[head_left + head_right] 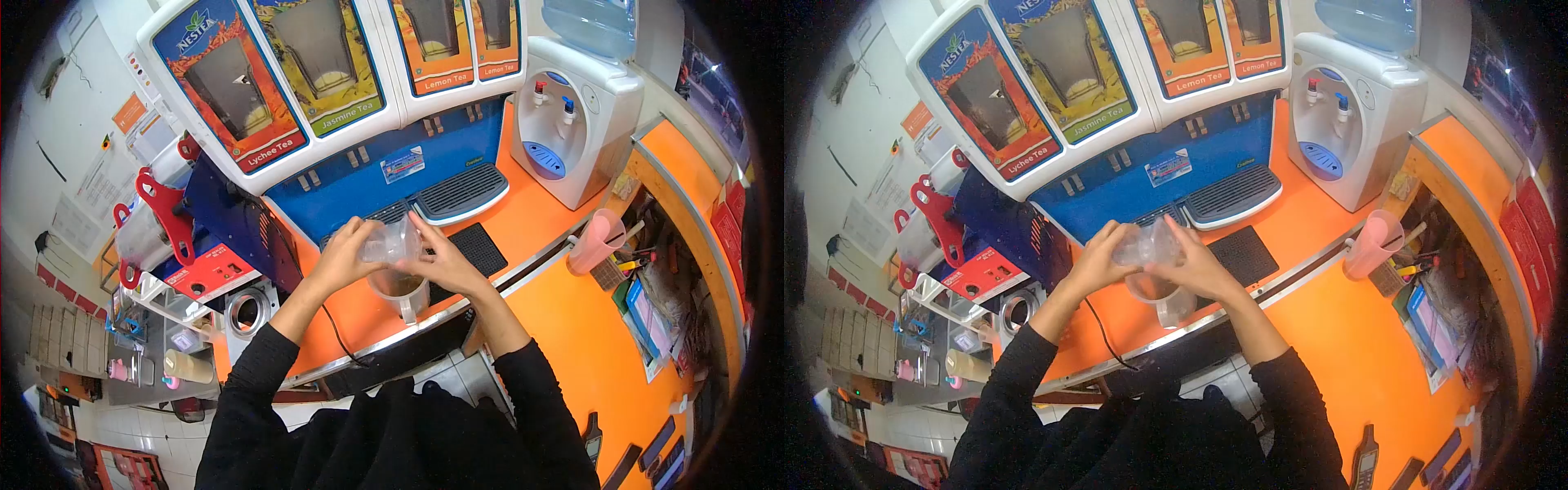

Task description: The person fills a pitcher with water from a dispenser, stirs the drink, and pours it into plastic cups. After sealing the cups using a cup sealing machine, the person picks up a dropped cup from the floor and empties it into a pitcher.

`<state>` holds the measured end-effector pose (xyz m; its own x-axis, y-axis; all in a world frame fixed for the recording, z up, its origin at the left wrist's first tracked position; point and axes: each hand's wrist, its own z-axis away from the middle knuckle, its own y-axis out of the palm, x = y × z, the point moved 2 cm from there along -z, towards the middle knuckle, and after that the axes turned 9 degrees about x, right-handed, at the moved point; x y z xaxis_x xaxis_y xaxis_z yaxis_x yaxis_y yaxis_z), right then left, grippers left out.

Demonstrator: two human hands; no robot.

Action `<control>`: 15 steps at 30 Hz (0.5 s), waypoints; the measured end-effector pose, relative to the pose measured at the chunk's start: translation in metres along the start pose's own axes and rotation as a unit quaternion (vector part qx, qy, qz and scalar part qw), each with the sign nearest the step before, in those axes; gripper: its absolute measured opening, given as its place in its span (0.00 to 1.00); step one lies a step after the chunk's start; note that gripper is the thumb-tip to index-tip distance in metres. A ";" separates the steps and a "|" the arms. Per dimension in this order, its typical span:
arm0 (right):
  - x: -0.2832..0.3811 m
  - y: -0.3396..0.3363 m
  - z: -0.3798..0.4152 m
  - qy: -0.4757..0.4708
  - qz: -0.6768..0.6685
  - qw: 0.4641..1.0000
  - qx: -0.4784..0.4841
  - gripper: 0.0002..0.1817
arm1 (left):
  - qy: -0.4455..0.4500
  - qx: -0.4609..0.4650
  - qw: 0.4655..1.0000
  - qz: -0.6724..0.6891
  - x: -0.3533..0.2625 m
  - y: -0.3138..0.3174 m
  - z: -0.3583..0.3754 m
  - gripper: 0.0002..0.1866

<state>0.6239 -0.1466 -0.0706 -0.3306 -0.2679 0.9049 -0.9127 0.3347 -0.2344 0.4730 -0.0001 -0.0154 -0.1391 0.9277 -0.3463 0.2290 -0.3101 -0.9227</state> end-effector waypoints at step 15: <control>0.000 -0.014 -0.025 0.071 0.061 0.993 0.073 0.40 | 0.074 0.055 0.996 0.020 0.005 0.002 -0.010 0.19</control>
<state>0.6426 -0.1285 -0.0585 -0.4138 -0.0991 0.9050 -0.8962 0.2192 -0.3858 0.4828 0.0063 -0.0175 0.0127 0.9321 -0.3619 0.1244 -0.3605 -0.9244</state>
